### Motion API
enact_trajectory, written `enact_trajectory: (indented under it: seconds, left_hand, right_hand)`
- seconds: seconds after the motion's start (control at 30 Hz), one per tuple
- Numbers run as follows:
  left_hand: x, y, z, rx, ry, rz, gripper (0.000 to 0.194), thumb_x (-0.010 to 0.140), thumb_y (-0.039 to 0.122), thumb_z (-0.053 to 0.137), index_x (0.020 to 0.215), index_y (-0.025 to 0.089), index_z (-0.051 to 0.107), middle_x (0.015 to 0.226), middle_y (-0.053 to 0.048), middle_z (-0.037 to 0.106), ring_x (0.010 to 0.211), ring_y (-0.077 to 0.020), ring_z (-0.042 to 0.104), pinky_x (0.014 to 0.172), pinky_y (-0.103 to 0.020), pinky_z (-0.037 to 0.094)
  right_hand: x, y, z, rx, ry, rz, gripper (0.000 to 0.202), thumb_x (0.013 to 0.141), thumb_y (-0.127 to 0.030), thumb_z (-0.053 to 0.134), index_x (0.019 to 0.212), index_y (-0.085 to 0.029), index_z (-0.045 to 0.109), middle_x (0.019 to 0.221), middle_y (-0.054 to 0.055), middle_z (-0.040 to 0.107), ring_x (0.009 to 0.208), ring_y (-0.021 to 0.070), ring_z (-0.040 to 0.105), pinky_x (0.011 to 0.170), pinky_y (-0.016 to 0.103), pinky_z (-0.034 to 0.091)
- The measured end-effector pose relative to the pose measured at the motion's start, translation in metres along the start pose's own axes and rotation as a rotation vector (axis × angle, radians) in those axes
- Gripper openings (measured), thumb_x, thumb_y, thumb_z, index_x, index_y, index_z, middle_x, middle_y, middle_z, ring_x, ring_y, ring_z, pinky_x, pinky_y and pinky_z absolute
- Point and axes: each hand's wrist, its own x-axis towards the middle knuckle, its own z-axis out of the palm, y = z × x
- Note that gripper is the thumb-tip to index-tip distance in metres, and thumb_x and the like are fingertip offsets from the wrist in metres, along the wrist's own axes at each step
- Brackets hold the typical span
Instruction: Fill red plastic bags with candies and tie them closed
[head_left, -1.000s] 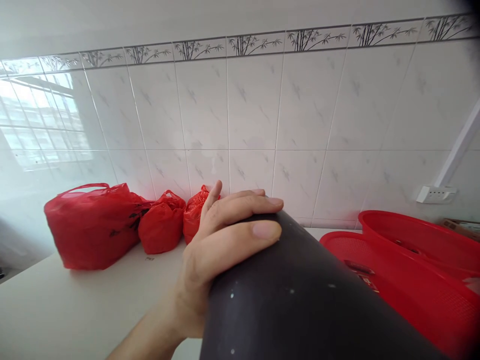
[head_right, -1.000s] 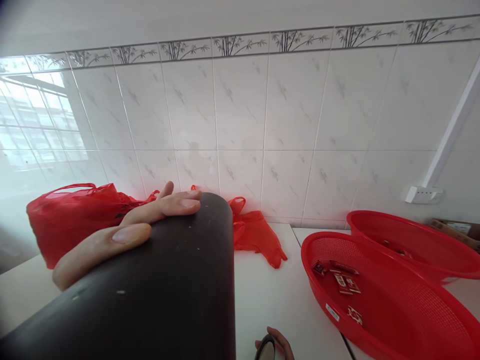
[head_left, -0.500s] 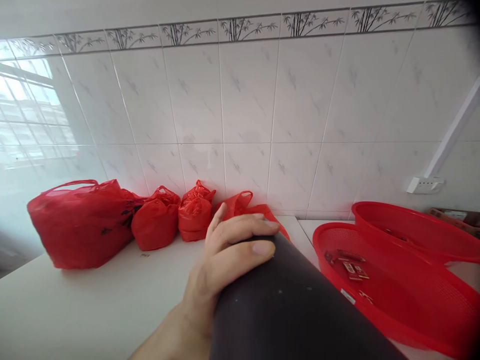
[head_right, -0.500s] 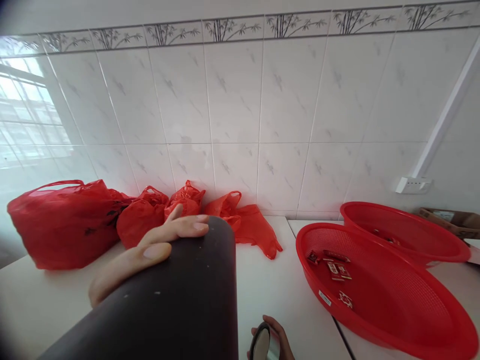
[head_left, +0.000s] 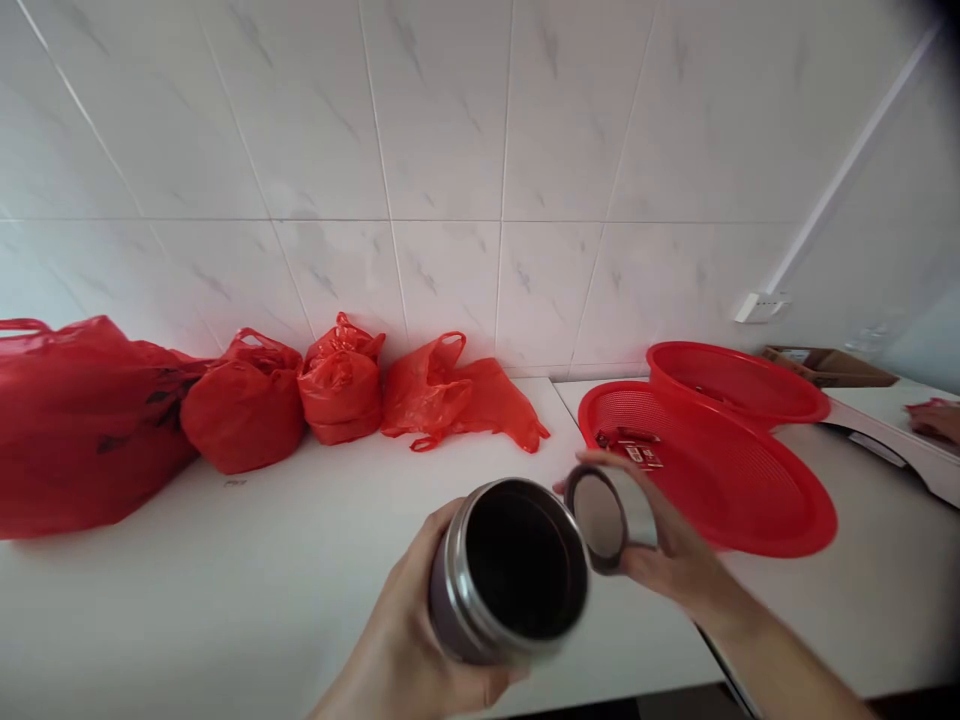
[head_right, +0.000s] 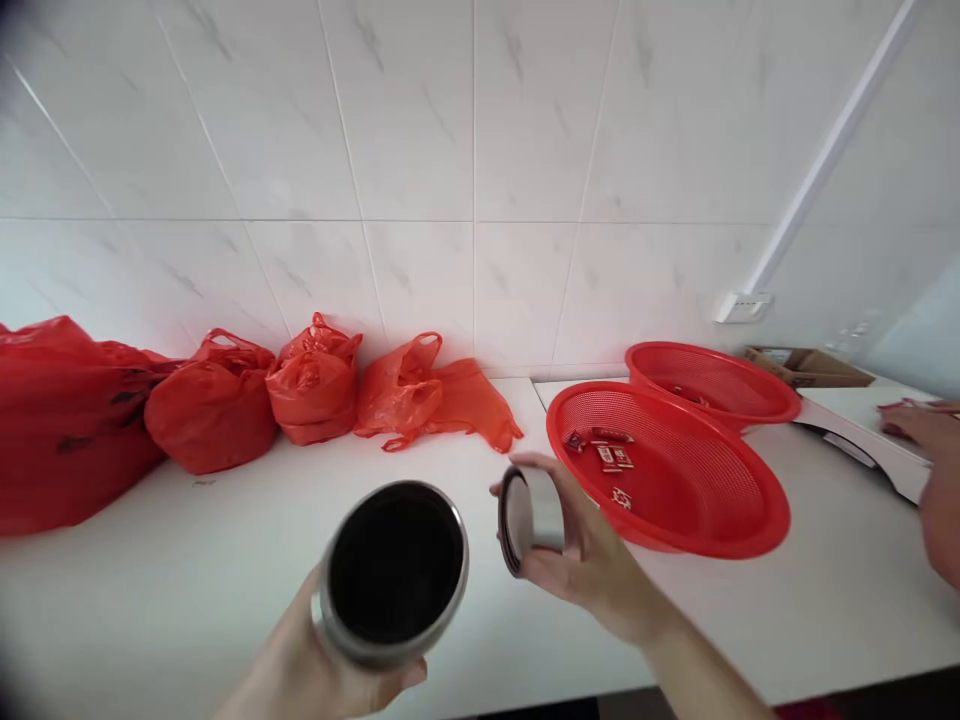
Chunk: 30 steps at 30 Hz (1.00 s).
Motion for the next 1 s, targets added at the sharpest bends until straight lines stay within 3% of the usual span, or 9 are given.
enact_trajectory:
  seconds: [0.1,0.2,0.4,0.47,0.57,0.67,0.8,0.87,1.0]
  left_hand:
    - [-0.006,-0.013,0.01,-0.032,-0.058,-0.071,0.089,0.049,0.018,0.081,0.13,0.023,0.047,0.12,-0.008,0.064,0.107,-0.0317,0.06,0.094,-0.045,0.048]
    - [-0.006,-0.02,0.013,-0.016,-0.137,-0.179,0.087,0.053,0.018,0.08,0.132,0.023,0.045,0.123,-0.009,0.063,0.109,-0.0314,0.059,0.094,-0.045,0.047]
    - [-0.001,-0.018,0.003,-0.066,-0.279,-0.19,0.089,0.054,0.02,0.081,0.135,0.024,0.047,0.123,-0.009,0.063,0.112,-0.0312,0.057,0.095,-0.044,0.046]
    - [0.0,-0.017,0.003,-0.093,-0.31,-0.204,0.086,0.055,0.019,0.081,0.134,0.024,0.048,0.121,-0.008,0.064,0.107,-0.0289,0.059,0.092,-0.041,0.048]
    - [-0.001,-0.019,0.006,-0.075,-0.249,-0.239,0.085,0.055,0.02,0.08,0.134,0.023,0.047,0.116,-0.008,0.065,0.101,-0.0278,0.061,0.086,-0.04,0.051]
    - [0.0,-0.022,0.008,-0.043,-0.188,-0.251,0.085,0.055,0.022,0.079,0.133,0.023,0.047,0.116,-0.008,0.065,0.101,-0.0285,0.061,0.084,-0.04,0.052]
    - [0.004,-0.022,0.003,-0.084,-0.241,-0.279,0.081,0.058,0.02,0.078,0.132,0.024,0.046,0.114,-0.008,0.065,0.098,-0.0261,0.062,0.081,-0.037,0.052]
    - [0.005,-0.019,0.002,-0.115,-0.275,-0.296,0.08,0.059,0.017,0.078,0.131,0.023,0.045,0.112,-0.007,0.066,0.095,-0.0244,0.063,0.079,-0.035,0.052]
    - [0.008,-0.017,0.005,-0.103,-0.253,-0.336,0.077,0.06,0.016,0.077,0.129,0.022,0.043,0.107,-0.007,0.065,0.088,-0.0227,0.062,0.071,-0.032,0.053]
  right_hand:
    - [0.014,-0.041,-0.005,-0.363,-0.121,0.044,0.079,0.067,-0.045,0.078,0.136,-0.033,0.043,0.124,0.006,0.055,0.101,0.0229,0.058,0.082,0.035,0.05]
    - [0.031,-0.075,0.0,-0.726,-0.355,0.042,0.074,0.065,-0.042,0.077,0.133,-0.035,0.048,0.12,0.003,0.057,0.1,0.023,0.057,0.08,0.033,0.048]
    - [0.047,-0.087,0.015,-1.017,-0.597,-0.034,0.069,0.069,-0.04,0.074,0.133,-0.039,0.049,0.119,0.003,0.057,0.097,0.0236,0.058,0.072,0.03,0.044]
    - [0.05,-0.086,0.022,-1.058,-0.594,0.011,0.068,0.068,-0.048,0.074,0.13,-0.035,0.052,0.112,0.004,0.06,0.089,0.023,0.059,0.068,0.03,0.043]
    - [0.054,-0.087,0.032,-1.181,-0.441,0.187,0.063,0.071,-0.071,0.059,0.112,-0.023,0.062,0.09,0.007,0.063,0.075,0.0238,0.059,0.061,0.031,0.042]
    - [0.058,-0.09,0.036,-1.266,-0.361,0.317,0.067,0.076,-0.077,0.045,0.103,-0.018,0.063,0.082,0.009,0.062,0.075,0.0266,0.059,0.059,0.033,0.041]
    - [0.06,-0.093,0.028,-1.136,-0.59,0.181,0.071,0.073,-0.063,0.063,0.134,-0.03,0.047,0.116,0.008,0.059,0.093,0.0268,0.059,0.063,0.03,0.042]
    - [0.062,-0.091,0.025,-1.099,-0.65,0.084,0.074,0.072,-0.057,0.067,0.138,-0.036,0.04,0.124,0.005,0.054,0.095,0.025,0.059,0.063,0.028,0.042]
    - [0.066,-0.081,0.027,-1.188,-0.473,0.157,0.063,0.079,-0.071,0.049,0.118,-0.022,0.057,0.097,0.008,0.062,0.08,0.0249,0.06,0.059,0.03,0.041]
